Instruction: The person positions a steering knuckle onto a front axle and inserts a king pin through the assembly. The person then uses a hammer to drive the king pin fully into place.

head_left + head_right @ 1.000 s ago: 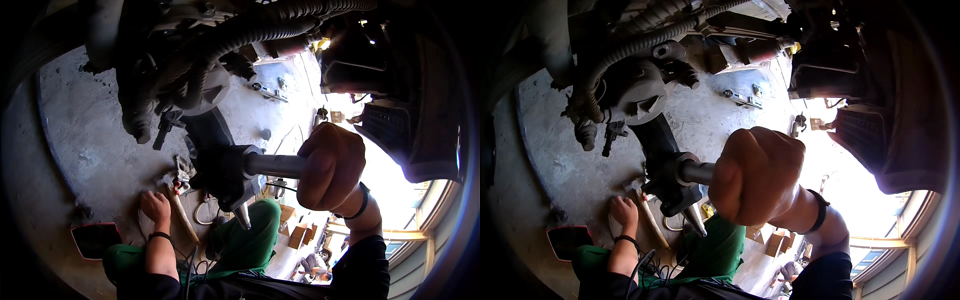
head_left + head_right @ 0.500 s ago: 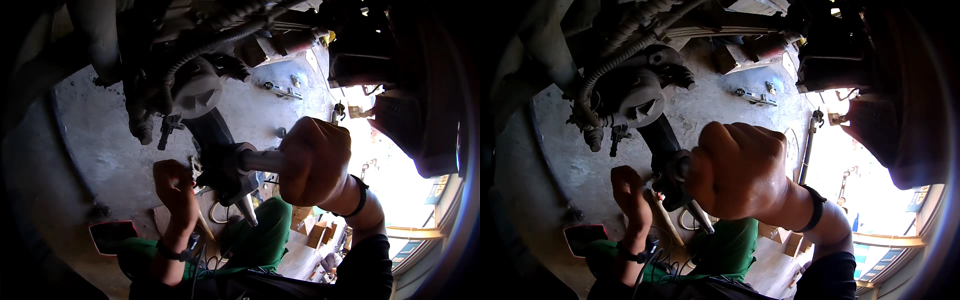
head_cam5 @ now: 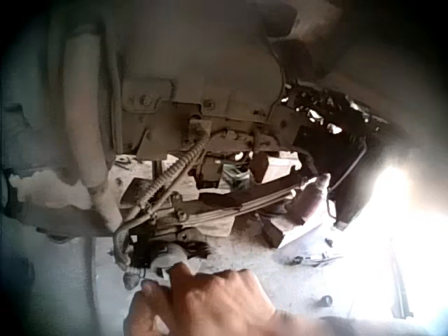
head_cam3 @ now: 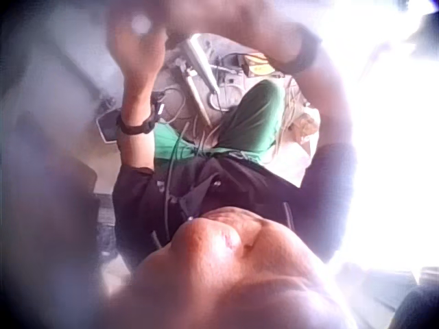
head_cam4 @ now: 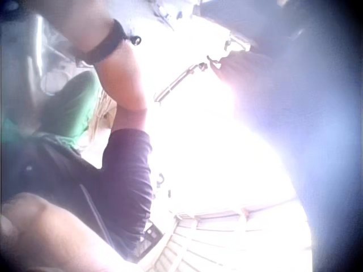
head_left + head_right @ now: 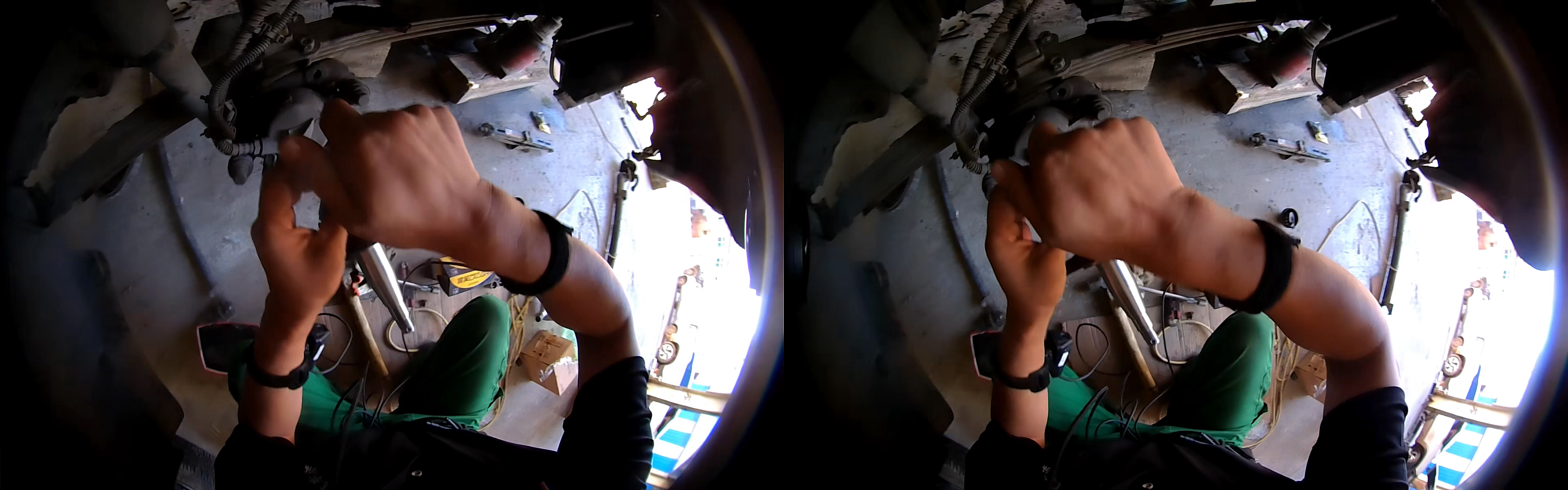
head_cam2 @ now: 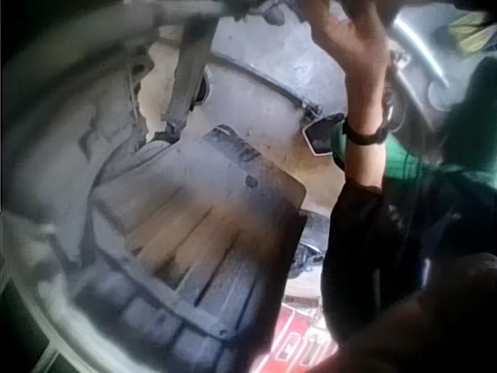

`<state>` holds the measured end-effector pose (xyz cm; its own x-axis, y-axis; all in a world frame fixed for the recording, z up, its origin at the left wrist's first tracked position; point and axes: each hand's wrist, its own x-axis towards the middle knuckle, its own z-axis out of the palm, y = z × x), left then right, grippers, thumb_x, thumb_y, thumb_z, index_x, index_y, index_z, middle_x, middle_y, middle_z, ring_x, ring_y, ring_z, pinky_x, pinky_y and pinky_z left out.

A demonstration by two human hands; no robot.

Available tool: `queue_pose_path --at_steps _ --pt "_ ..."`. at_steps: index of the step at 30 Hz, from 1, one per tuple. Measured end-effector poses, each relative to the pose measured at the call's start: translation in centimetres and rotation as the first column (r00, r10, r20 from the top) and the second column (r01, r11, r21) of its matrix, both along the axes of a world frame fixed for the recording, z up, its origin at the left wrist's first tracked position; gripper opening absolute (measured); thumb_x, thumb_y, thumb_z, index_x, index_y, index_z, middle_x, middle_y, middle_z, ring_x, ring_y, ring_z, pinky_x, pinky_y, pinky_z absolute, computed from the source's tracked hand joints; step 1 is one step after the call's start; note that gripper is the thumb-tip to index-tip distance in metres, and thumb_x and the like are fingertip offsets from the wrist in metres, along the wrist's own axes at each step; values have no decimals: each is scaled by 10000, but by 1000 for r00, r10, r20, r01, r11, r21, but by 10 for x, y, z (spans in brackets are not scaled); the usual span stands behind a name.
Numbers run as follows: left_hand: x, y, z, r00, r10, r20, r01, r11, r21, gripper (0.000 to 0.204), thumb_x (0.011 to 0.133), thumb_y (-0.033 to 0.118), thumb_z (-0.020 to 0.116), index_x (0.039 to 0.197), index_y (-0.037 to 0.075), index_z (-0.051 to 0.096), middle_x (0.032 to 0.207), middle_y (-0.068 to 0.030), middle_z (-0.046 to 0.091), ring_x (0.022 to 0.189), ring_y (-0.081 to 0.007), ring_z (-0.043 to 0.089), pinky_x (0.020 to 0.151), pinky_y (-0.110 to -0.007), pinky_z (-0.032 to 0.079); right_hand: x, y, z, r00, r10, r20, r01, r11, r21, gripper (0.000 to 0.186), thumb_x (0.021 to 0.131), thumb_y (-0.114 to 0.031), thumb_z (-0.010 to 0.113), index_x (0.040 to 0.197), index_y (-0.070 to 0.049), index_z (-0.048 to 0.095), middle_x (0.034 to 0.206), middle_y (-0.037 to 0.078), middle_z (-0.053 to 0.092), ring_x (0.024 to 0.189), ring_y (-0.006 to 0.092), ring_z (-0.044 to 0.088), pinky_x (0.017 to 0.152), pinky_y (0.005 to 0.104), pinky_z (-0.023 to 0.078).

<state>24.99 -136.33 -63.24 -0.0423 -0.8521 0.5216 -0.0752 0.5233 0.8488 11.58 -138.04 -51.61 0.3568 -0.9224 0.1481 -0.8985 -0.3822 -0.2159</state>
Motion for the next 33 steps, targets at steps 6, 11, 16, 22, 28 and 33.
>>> queue_pose_path --at_steps 6,11,16,22,28,33 --pt "-6 11 7 998 4 -60 2 994 108 464 806 60 801 1204 3 569 1095 -64 660 983 -138 589 899 -284 437 -77 31 -30 451 -337 826 166 941 294 613 1038 -527 394 792 -12 617 580 36 537 545 139 539 517 295 405" --pt "-6 12 0 994 -56 -92 65 993 95 462 875 27 726 1276 -15 500 1181 -144 651 1048 -156 603 934 -277 479 -103 82 -105 225 -490 842 233 866 442 619 1035 -535 406 764 -11 590 601 3 503 552 78 461 519 247 367" --pt "-9 15 11 993 -82 -87 94 986 137 399 947 78 659 1292 -27 488 1205 -161 638 1117 -168 592 989 -286 446 -105 126 -175 -20 -559 829 285 791 541 549 1065 -422 413 734 -11 566 584 -16 479 529 71 426 491 252 340" --pt "-20 10 22 952 -199 -233 256 935 246 410 940 159 691 1262 -24 514 1115 -127 660 1062 -173 612 979 -305 437 -103 135 -188 42 -473 880 330 838 434 520 1065 -388 433 734 -8 561 579 -20 471 519 60 399 477 248 330" --pt "-33 -10 44 827 -258 -499 460 821 337 370 964 408 627 817 94 498 682 13 448 664 -116 448 705 -275 394 -104 141 -186 40 -471 881 359 830 427 515 1064 -372 444 724 -6 568 579 -22 476 529 62 414 486 252 343" --pt "-49 -18 39 922 -45 -384 210 892 401 521 917 456 692 630 154 379 536 55 332 477 -75 319 541 -263 318 -101 146 -188 132 -481 867 385 831 402 507 1063 -365 452 746 6 592 592 4 510 556 76 430 507 269 365"
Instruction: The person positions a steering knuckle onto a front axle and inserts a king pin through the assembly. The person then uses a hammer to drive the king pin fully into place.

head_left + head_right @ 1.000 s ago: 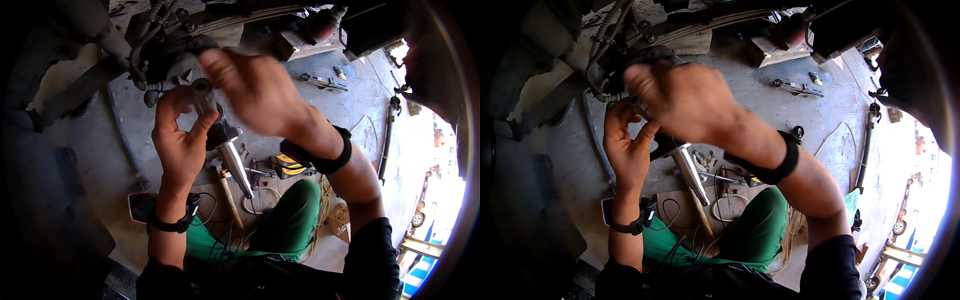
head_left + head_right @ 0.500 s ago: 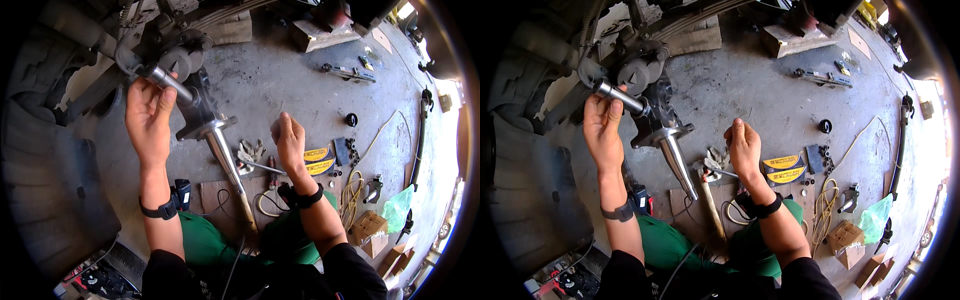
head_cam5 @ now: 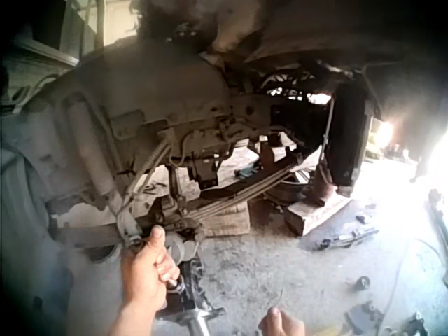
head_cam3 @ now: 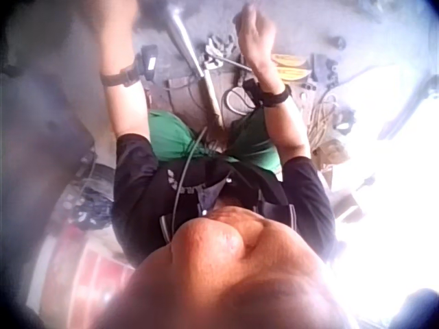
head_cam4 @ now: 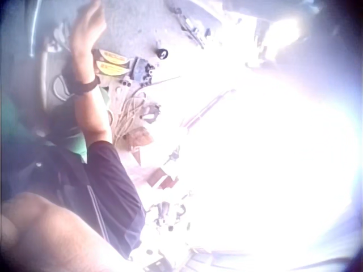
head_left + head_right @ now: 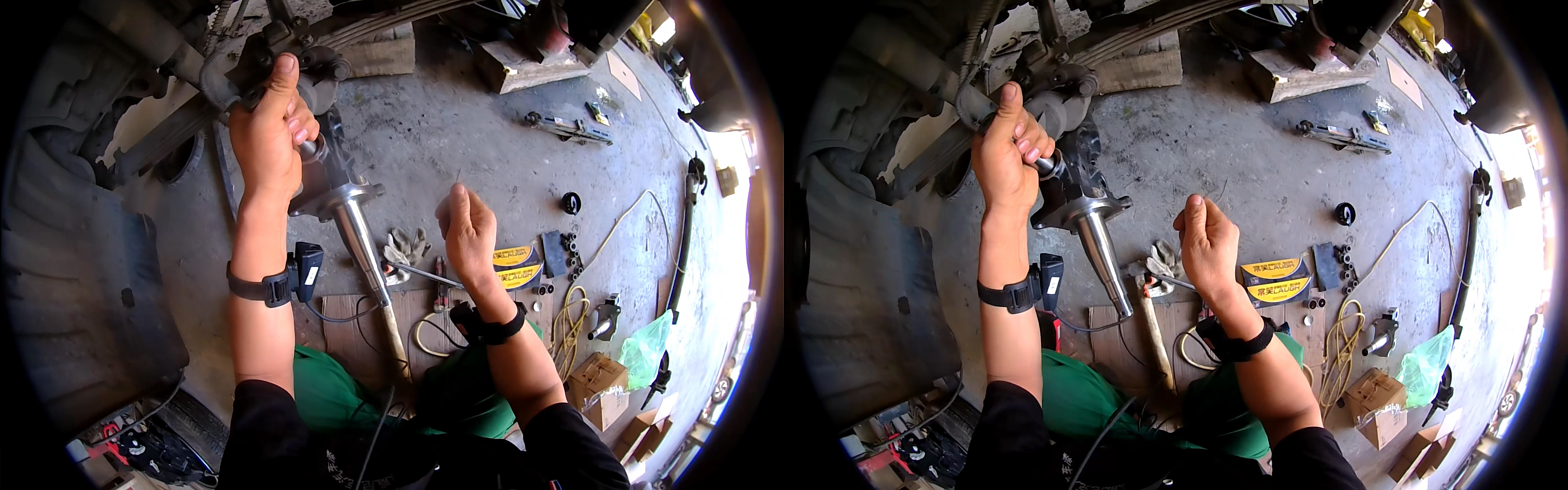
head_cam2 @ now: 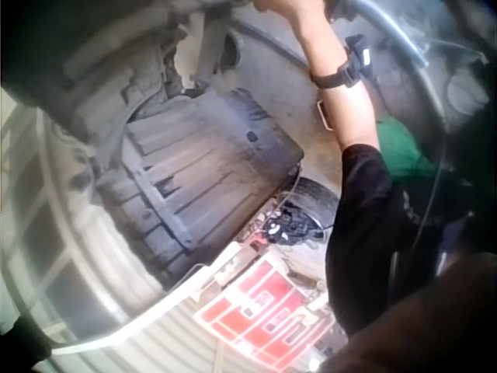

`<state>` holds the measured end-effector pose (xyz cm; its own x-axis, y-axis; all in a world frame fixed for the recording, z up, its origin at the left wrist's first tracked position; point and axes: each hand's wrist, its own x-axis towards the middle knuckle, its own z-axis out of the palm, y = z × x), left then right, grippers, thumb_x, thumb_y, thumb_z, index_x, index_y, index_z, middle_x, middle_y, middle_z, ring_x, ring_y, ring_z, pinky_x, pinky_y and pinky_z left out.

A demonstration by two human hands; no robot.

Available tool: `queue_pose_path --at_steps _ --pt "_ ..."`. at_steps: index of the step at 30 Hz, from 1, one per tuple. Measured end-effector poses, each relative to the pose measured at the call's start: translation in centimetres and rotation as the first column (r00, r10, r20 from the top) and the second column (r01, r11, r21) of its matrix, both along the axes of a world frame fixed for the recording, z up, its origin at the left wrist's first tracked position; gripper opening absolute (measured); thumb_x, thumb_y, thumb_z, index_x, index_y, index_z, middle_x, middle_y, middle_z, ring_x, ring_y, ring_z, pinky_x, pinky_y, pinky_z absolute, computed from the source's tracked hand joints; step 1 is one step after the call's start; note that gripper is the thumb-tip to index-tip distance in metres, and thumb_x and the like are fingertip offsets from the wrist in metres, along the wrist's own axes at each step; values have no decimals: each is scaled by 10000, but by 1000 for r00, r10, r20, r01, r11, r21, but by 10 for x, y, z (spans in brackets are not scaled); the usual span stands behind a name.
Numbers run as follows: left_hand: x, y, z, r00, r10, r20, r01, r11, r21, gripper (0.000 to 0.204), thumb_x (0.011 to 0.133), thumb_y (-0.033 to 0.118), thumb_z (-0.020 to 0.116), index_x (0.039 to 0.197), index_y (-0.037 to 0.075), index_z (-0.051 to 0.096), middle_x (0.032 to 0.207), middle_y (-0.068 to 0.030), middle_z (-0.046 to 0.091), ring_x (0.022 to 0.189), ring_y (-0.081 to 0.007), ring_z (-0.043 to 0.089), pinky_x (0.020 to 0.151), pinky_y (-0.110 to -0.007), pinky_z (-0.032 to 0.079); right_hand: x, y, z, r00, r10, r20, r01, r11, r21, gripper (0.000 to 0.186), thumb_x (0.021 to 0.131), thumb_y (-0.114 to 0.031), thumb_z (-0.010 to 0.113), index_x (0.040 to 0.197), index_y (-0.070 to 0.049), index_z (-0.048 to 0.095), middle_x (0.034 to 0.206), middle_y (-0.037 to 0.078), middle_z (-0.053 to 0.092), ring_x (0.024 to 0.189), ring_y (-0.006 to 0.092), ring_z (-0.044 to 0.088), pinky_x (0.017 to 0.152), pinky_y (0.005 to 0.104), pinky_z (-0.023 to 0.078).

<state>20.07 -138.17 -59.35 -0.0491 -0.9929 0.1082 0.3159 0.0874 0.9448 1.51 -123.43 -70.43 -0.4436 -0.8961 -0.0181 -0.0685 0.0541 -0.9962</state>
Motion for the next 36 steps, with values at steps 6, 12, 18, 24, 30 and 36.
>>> queue_pose_path --at_steps 6,12,18,24,30,36 --pt "-7 2 -2 993 121 10 -120 992 -47 536 920 432 697 602 149 371 517 43 344 451 -81 329 503 -268 329 2 0 -1 999 -7 -48 7 1000 -11 497 1058 -351 470 749 15 601 602 35 545 574 98 457 526 290 399" --pt "-18 5 1 976 217 -7 -217 974 -58 541 923 389 708 585 146 362 508 38 345 445 -84 323 481 -270 321 6 1 3 998 -13 -65 11 999 -32 483 1056 -339 478 748 12 602 602 37 551 571 96 462 520 291 402" --pt "-13 6 2 981 193 4 -193 981 -19 551 920 397 710 580 145 358 510 35 346 445 -90 326 483 -281 327 15 8 21 997 -1 -75 -2 999 -51 467 1057 -327 477 756 8 602 590 42 557 552 91 466 504 291 404" --pt "-17 6 3 972 235 4 -235 972 -27 574 917 391 714 552 132 355 511 25 347 450 -102 330 477 -288 321 19 12 30 998 20 -67 -25 997 -71 457 1060 -313 469 764 11 598 590 54 569 550 94 487 509 296 420" --pt "-21 5 -3 948 317 -16 -317 945 -83 568 939 328 698 524 97 388 486 27 364 433 -79 338 428 -263 295 20 12 25 995 21 -97 -27 998 -62 456 1059 -308 468 762 13 597 585 72 572 534 108 493 512 302 428" --pt "-16 9 -3 965 261 38 -257 964 -73 575 919 404 708 540 118 384 528 16 379 473 -105 385 496 -287 361 24 8 3 987 17 -161 -10 999 47 463 1050 -321 470 764 18 604 593 137 588 532 216 565 540 353 456"
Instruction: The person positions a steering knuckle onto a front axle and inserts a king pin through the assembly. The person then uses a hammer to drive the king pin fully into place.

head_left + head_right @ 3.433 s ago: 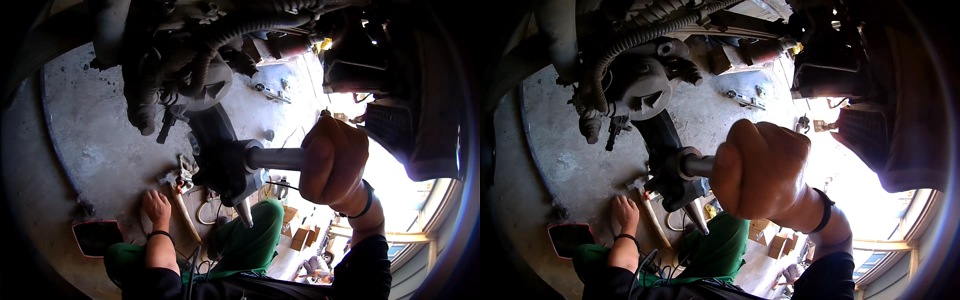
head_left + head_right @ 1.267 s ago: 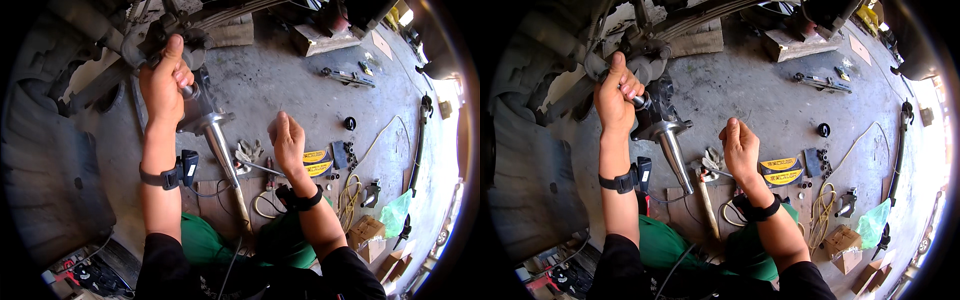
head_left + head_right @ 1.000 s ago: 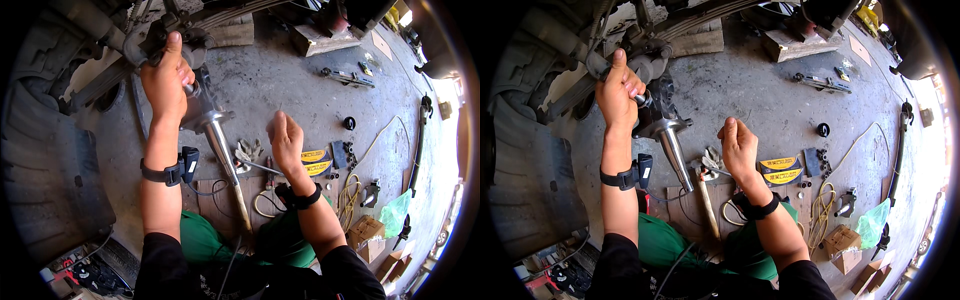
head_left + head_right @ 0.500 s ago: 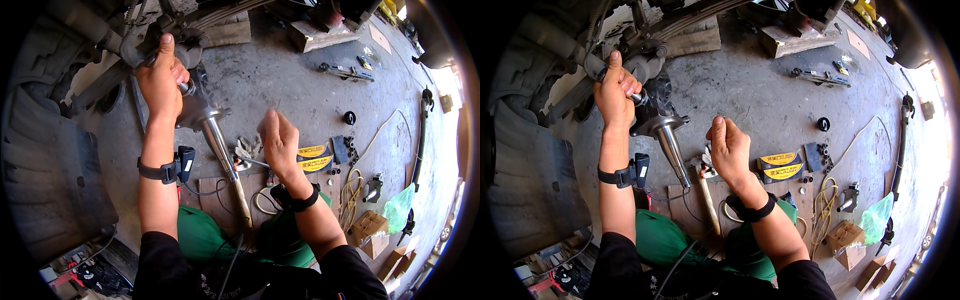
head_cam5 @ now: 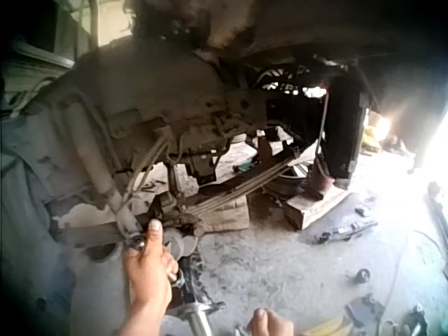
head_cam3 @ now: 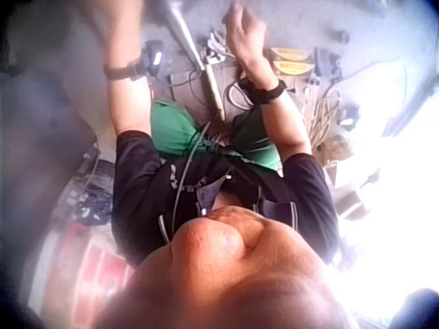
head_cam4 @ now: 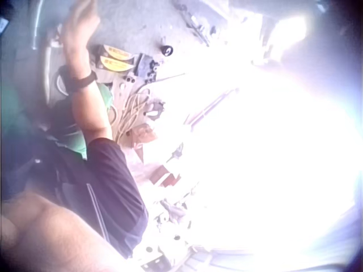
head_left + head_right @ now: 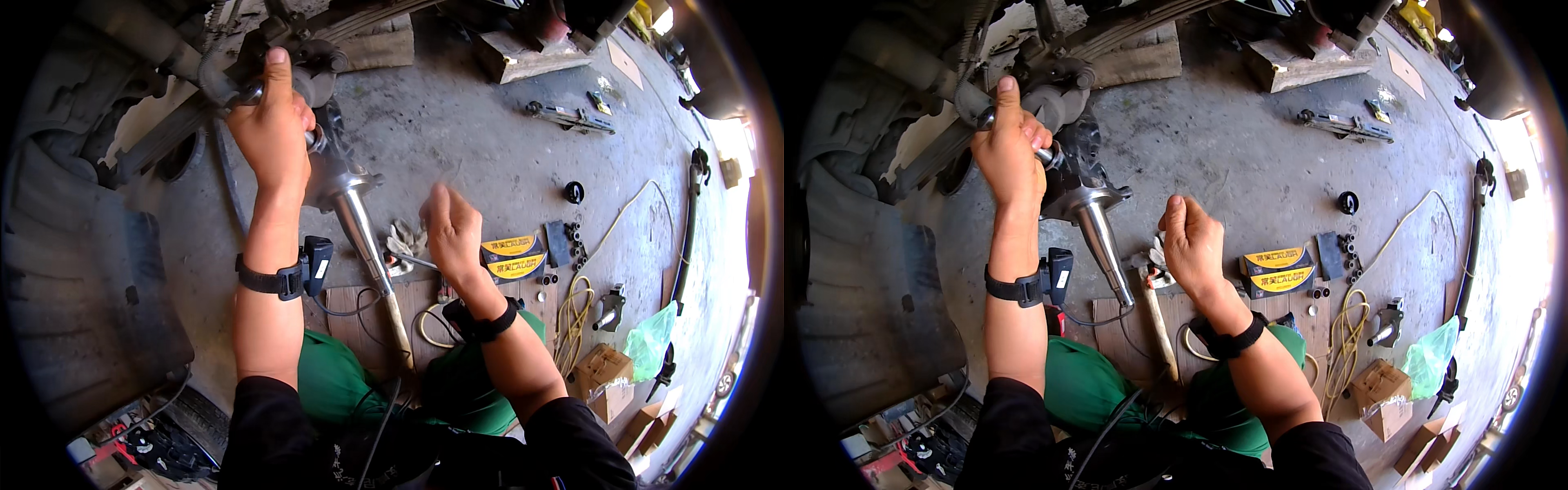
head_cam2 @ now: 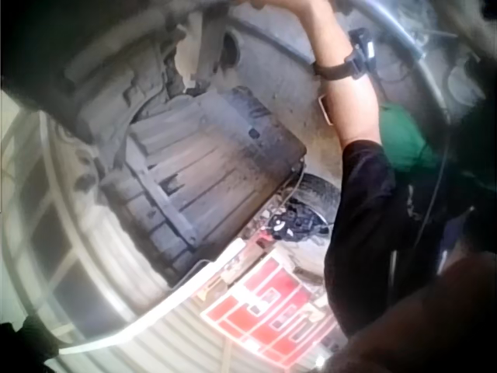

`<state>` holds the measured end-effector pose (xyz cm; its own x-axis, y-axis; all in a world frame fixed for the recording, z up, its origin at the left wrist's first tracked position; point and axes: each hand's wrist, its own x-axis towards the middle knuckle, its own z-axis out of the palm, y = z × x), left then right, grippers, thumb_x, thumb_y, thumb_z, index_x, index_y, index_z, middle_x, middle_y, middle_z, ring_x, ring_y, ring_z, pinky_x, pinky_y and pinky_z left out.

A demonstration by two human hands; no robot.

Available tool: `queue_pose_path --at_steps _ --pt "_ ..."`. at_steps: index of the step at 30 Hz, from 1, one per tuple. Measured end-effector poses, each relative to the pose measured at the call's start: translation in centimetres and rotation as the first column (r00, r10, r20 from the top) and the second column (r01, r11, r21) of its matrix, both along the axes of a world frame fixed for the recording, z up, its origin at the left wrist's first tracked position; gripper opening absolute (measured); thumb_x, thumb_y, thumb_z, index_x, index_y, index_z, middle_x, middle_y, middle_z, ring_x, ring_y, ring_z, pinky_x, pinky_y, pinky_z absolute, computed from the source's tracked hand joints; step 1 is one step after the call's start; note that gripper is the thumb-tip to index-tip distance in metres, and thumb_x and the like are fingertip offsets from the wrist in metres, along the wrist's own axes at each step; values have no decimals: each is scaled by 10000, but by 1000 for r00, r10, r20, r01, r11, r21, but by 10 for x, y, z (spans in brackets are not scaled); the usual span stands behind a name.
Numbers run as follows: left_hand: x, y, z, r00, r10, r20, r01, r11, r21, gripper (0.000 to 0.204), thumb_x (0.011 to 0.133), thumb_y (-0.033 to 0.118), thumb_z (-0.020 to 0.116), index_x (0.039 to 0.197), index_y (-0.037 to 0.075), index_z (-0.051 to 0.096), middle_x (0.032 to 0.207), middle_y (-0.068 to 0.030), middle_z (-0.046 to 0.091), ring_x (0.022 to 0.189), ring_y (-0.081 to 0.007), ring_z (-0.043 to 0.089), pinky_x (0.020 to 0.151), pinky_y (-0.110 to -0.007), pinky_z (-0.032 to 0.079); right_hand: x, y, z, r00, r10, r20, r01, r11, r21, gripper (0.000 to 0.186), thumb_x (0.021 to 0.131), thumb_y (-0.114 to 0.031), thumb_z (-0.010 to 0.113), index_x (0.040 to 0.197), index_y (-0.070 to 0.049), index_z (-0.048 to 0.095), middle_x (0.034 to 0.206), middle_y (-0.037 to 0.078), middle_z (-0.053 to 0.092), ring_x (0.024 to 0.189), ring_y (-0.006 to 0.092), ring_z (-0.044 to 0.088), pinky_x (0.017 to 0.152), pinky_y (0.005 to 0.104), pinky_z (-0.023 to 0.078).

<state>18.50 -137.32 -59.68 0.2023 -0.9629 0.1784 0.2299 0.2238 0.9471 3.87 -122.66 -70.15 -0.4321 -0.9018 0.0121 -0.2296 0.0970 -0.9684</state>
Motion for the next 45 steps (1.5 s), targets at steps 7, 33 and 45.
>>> queue_pose_path --at_steps 7,33,45 --pt "44 15 -7 981 -180 75 190 970 -154 261 942 192 690 1065 -29 628 954 -89 670 935 -161 636 838 -269 474 20 18 -66 881 335 -334 -137 857 497 518 1000 -425 391 848 -6 655 851 276 668 838 473 646 794 542 513" --pt "62 13 -35 900 -325 291 373 919 -128 286 980 165 634 1172 -47 628 1099 -98 684 1061 -171 637 970 -284 463 99 108 -246 897 442 1 -237 480 845 507 775 -347 744 1085 23 591 1017 222 677 928 320 698 781 436 570" --pt "57 12 -37 916 -324 236 361 922 -138 297 968 147 651 1186 -54 633 1092 -92 687 1045 -164 645 953 -280 478 97 93 -198 733 -270 624 -263 734 626 139 820 -64 642 752 -3 537 626 78 537 500 207 563 450 360 489"
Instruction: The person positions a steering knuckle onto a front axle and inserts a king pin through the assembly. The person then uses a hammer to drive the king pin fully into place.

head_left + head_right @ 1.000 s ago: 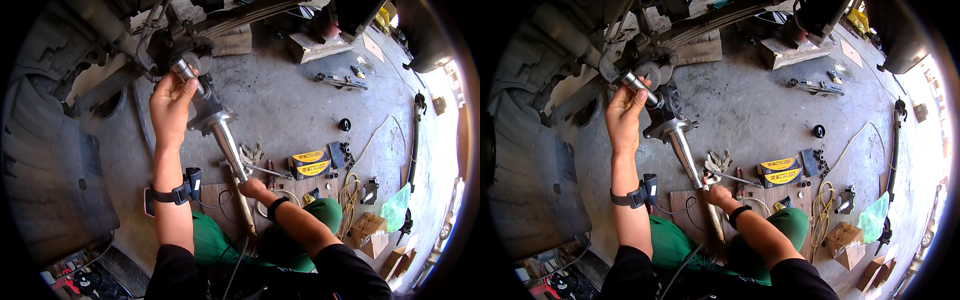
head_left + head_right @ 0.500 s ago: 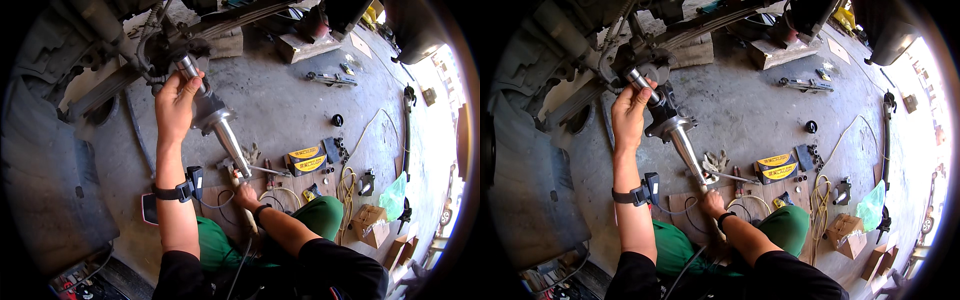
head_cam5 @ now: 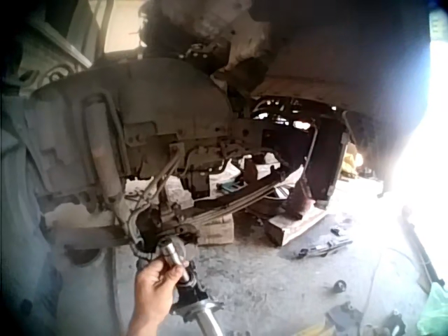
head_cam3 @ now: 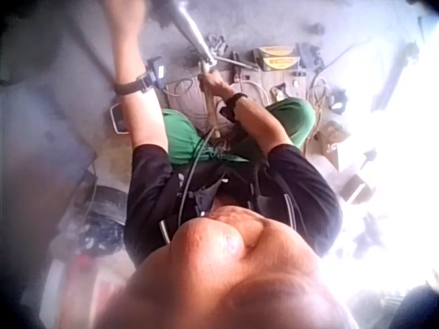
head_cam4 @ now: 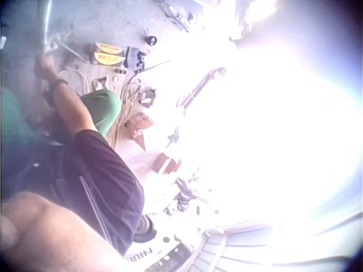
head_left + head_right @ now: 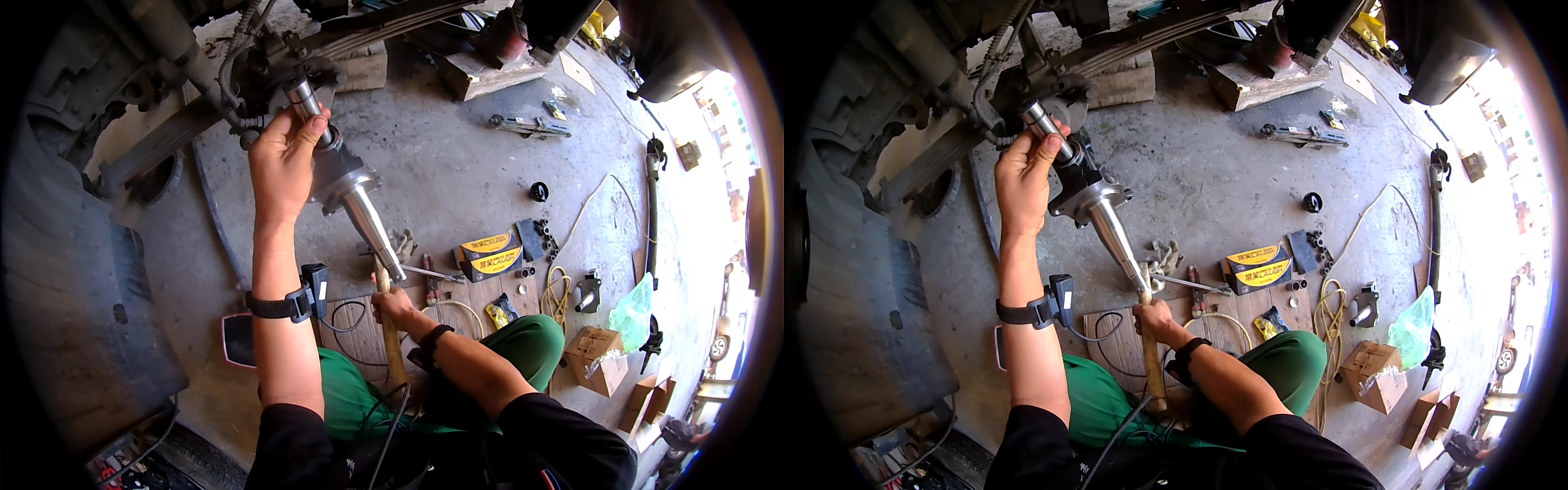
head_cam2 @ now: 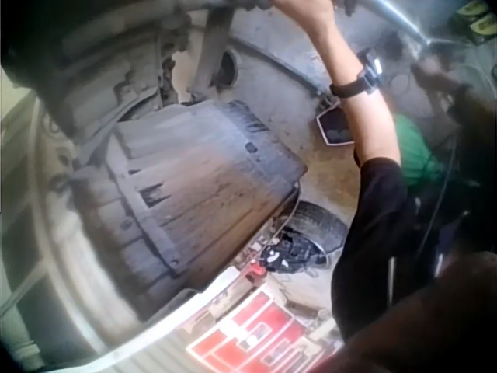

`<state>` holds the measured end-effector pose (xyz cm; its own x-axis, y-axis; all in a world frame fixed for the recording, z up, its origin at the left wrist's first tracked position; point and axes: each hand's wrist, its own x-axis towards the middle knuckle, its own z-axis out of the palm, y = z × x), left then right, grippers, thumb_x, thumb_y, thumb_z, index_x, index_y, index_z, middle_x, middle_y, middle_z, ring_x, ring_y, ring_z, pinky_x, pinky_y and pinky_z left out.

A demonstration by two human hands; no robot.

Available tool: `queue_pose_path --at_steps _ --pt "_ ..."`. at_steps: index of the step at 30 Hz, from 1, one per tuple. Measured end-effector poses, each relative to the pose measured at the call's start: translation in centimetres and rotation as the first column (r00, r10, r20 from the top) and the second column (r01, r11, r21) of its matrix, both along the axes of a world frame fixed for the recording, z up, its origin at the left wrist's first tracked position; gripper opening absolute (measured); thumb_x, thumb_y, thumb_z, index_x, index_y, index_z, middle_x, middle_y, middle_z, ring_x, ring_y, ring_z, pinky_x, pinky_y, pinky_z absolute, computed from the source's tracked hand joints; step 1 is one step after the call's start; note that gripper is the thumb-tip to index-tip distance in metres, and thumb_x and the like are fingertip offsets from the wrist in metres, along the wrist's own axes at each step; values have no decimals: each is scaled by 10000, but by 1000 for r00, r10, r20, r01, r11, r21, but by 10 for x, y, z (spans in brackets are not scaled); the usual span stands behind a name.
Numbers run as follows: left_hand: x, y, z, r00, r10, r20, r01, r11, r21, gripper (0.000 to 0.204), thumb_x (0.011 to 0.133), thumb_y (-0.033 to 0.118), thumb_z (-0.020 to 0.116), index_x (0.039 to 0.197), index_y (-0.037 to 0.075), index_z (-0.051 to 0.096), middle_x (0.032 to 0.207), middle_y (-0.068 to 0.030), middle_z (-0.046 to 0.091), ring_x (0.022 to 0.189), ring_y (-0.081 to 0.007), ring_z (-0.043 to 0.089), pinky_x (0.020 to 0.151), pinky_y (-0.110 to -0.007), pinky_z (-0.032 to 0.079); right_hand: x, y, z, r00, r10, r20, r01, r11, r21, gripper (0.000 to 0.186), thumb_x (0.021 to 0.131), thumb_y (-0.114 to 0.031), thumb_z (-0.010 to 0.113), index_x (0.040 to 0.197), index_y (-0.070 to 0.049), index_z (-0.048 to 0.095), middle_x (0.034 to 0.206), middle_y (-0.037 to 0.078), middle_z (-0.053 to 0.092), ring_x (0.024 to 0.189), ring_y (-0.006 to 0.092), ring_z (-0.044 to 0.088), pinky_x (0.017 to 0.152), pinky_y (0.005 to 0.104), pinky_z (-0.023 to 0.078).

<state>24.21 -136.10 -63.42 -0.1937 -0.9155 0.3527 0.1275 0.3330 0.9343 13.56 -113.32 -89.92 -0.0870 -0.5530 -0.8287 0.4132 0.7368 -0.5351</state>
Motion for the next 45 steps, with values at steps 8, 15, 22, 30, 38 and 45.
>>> queue_pose_path --at_steps 8,15,22,30,38,45 --pt "-3 4 -6 995 90 -29 -91 996 -13 297 958 123 662 1196 -54 645 1090 -98 698 1037 -156 649 939 -271 487 -45 -33 86 949 -212 -234 142 948 -285 116 862 -75 587 842 24 530 610 83 566 468 183 559 422 340 480" --pt "-10 5 -11 995 94 -44 -94 996 -7 300 958 130 663 1200 -46 648 1099 -96 701 1029 -150 657 931 -263 492 -100 -89 256 824 -301 -480 -82 775 -626 170 855 -108 611 858 4 482 608 66 566 474 160 567 434 307 466" --pt "-9 5 -9 980 133 -146 -137 990 -18 201 921 162 710 1051 8 714 871 8 704 762 -51 575 720 -224 456 -110 -118 397 289 -180 -940 -747 572 -339 260 797 -180 667 922 27 572 639 154 597 574 262 628 584 376 513" --pt "-19 4 -14 970 140 -199 -136 990 34 206 919 141 700 1058 -11 700 877 -8 710 775 -61 592 742 -226 467 -106 -132 450 -73 -110 -991 -871 492 10 356 767 -141 670 1067 45 624 756 217 652 712 325 671 665 402 528" --pt "-14 7 -11 974 131 -187 -132 991 7 205 928 122 682 1064 -31 686 913 -20 715 814 -68 612 767 -222 468 -101 -128 454 -67 -159 -985 -859 512 -24 364 783 -146 658 1093 39 608 757 229 651 750 371 674 705 432 540" --pt "-15 7 -13 972 118 -201 -123 992 -12 217 930 118 679 1082 -36 680 919 -24 716 832 -68 620 774 -221 471 -102 -129 447 -130 -120 -984 -875 481 57 309 801 -130 637 1045 52 585 723 257 634 747 399 668 695 451 532"
